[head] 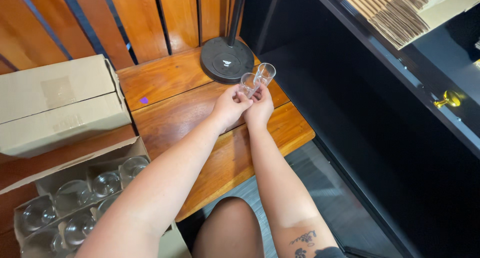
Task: The person opens a cardboard box containing small glasses and removes them one by one, placing them in a row on a wooden table. The task continues until all glasses are removed from the box.
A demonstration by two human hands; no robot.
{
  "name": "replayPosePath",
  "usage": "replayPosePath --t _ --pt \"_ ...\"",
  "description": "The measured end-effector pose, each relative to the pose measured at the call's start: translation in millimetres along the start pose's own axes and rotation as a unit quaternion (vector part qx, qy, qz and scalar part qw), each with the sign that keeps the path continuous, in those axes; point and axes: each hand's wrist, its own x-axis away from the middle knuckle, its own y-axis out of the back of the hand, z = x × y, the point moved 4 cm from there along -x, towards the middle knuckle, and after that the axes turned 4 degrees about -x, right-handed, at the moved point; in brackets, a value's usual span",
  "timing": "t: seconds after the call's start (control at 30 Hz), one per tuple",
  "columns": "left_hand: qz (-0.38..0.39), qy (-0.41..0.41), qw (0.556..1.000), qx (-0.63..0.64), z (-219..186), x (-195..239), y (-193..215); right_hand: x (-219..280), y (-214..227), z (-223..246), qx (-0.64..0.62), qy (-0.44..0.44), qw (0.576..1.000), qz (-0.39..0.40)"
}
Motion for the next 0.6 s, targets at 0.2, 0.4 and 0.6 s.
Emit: replayPosePath --t 0.2,0.4,0.6 --pt "0.017 0.001 0.999 0.032 -8 4 7 -21 -5 -23 0.047 0.004 0.999 -0.018" --pt "0.020 -0.002 0.998 0.054 1 -6 2 -15 -5 -11 0.067 0.004 0.998 -0.022" --pt "0.025 -0.005 0.998 0.058 4 -6 7 -18 -2 -15 0.057 0.021 0.998 -0.032"
